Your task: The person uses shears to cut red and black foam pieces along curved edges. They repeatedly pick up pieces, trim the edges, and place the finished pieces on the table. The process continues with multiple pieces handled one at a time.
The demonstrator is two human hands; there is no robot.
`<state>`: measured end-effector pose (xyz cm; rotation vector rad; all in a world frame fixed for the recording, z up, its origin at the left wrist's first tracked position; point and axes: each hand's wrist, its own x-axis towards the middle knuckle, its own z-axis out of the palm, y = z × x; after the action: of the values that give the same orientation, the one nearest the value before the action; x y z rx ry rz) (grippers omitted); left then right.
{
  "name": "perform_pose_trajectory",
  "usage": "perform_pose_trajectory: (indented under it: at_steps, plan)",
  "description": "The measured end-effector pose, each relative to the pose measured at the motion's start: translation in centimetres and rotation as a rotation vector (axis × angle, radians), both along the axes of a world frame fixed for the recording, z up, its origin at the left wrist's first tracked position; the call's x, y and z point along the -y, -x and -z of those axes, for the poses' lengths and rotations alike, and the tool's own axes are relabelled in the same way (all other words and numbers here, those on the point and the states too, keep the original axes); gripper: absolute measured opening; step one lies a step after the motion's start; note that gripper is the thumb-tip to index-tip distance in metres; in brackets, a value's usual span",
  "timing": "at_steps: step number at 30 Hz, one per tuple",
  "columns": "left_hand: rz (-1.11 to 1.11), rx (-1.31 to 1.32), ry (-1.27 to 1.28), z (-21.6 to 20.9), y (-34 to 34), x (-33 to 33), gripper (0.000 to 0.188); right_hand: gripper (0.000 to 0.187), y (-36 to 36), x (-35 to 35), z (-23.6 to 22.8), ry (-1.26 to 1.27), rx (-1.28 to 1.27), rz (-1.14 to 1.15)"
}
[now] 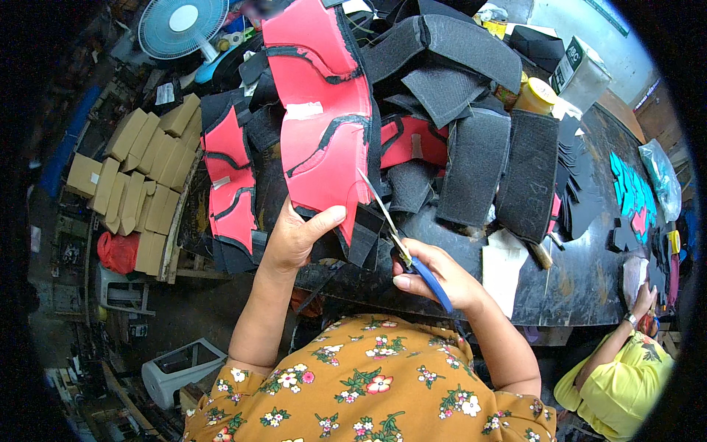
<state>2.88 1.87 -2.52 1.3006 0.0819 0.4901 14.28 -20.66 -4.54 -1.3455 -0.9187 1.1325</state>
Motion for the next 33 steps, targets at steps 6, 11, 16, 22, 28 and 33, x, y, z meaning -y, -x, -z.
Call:
perform_pose_trajectory:
  at_steps: [6,11,16,22,28,33]
  plan:
    - [-0.046,0.024,0.048,0.9,-0.3,1.0,0.037,0.017,0.9,0.3,0.8,0.045,-0.085,0.100]
    - [-0.086,0.062,0.099,2.1,-0.6,3.0,0.035,0.011,2.4,0.3,1.2,0.018,-0.193,0.217]
    - [-0.077,0.046,0.105,3.0,-0.7,4.1,0.033,0.029,1.8,0.6,1.2,-0.005,-0.198,0.207]
    - [-0.081,0.046,0.122,3.7,-0.7,4.8,0.031,0.038,1.5,0.4,1.5,-0.065,-0.120,0.184]
    - [-0.123,0.057,-0.244,3.2,-0.6,4.6,0.044,0.020,1.5,1.9,0.9,0.093,-0.161,0.276]
    - [0.279,0.069,0.704,2.1,-2.9,1.7,0.045,0.022,0.3,3.3,0.9,0.067,-0.171,0.146]
